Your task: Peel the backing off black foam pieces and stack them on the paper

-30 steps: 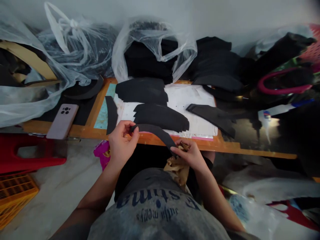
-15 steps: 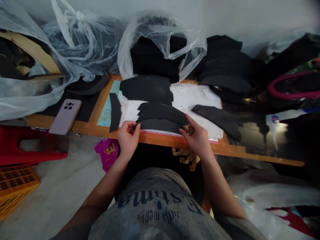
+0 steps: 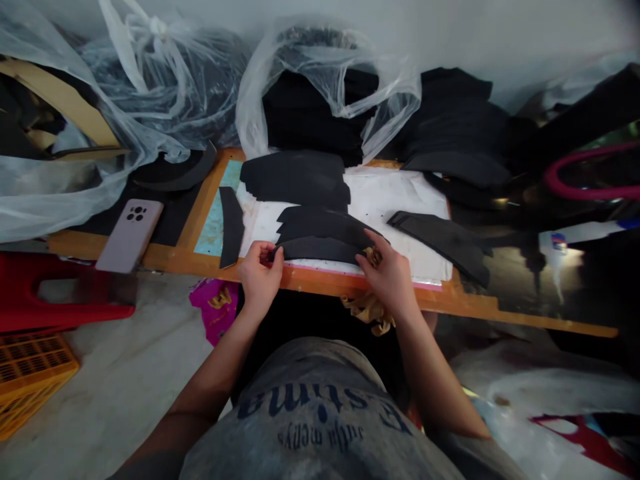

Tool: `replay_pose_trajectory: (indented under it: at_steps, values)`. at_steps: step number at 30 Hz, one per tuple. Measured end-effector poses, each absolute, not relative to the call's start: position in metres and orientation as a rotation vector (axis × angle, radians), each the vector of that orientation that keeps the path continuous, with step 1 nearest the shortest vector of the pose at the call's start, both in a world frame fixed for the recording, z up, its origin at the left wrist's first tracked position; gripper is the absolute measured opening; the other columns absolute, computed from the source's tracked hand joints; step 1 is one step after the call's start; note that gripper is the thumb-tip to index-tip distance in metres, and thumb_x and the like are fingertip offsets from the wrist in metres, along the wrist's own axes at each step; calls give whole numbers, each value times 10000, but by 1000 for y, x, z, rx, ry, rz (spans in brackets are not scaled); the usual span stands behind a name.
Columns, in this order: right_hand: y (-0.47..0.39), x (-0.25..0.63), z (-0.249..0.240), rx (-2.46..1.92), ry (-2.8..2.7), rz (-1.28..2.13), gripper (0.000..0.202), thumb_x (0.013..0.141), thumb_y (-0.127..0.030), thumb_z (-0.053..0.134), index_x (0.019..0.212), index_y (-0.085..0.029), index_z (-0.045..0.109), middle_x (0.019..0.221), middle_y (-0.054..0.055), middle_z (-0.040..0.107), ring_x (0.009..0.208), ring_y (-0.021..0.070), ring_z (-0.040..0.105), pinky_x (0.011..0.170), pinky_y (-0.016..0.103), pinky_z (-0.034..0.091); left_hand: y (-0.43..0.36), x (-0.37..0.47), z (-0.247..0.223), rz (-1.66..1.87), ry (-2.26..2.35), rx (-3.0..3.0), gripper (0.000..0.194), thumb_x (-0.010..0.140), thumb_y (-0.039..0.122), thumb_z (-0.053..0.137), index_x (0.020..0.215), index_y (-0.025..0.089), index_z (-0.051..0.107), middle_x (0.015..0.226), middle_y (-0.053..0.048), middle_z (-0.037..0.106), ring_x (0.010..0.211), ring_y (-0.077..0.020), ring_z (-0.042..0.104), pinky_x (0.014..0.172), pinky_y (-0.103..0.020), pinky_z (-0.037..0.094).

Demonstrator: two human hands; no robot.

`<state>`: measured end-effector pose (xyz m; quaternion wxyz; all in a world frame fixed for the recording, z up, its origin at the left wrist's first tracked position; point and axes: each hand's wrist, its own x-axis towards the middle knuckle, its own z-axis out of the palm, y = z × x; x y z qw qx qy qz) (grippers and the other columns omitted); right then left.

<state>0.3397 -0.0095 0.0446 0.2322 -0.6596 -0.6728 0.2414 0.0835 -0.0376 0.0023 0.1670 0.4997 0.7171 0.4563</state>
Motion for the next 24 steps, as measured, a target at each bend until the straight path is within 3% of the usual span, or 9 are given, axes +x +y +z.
replay_pose_trajectory:
  at_steps: [3, 9, 15, 17, 21, 24]
  values:
    - [-10, 338, 45, -1838, -1859, 630, 624, 858, -312, 608, 1470, -191, 603, 1021, 119, 793, 749, 267, 700, 752, 405, 541, -37, 84, 3, 1272, 2045, 1434, 130, 861, 318, 678, 877, 195, 642, 753, 5, 668, 668, -136, 632, 661, -252, 500]
    - [-14, 329, 47, -1955, -1928, 501, 598, 897, -264, 581, 1489, -186, 569, 1080, 146, 775, 828, 302, 710, 726, 393, 524, -35, 84, 2, 1233, 2052, 1486, 128, 871, 325, 672, 888, 200, 647, 751, -2, 675, 670, -156, 647, 677, -272, 510]
    - [-20, 318, 50, -2081, -1990, 344, 563, 963, -251, 541, 1520, -175, 513, 1042, 165, 741, 791, 281, 690, 658, 355, 474, -39, 85, 9, 1032, 2134, 1757, 154, 911, 345, 683, 973, 204, 690, 814, -40, 661, 767, -213, 655, 764, -329, 504]
    - [-23, 318, 51, -2089, -1962, 285, 561, 965, -277, 552, 1517, -187, 511, 1116, 173, 712, 773, 262, 678, 624, 342, 450, -41, 85, 11, 970, 2197, 1816, 266, 872, 379, 745, 1070, 206, 706, 897, -70, 639, 843, -252, 653, 807, -370, 510]
    - [-29, 320, 57, -2061, -1874, 199, 441, 952, -339, 585, 1367, -192, 619, 1206, 162, 658, 756, 234, 656, 575, 320, 403, -45, 84, 15, 968, 2248, 1828, 748, 698, 474, 902, 1338, 214, 615, 1092, -128, 578, 980, -327, 633, 885, -470, 523]
    - [-34, 317, 64, -1900, -1935, 278, 330, 995, -339, 534, 1268, -198, 655, 1146, 126, 681, 827, 243, 668, 581, 308, 399, -49, 84, 18, 959, 2239, 1850, 889, 635, 555, 922, 1343, 155, 563, 1095, -149, 600, 1050, -375, 615, 951, -534, 507]
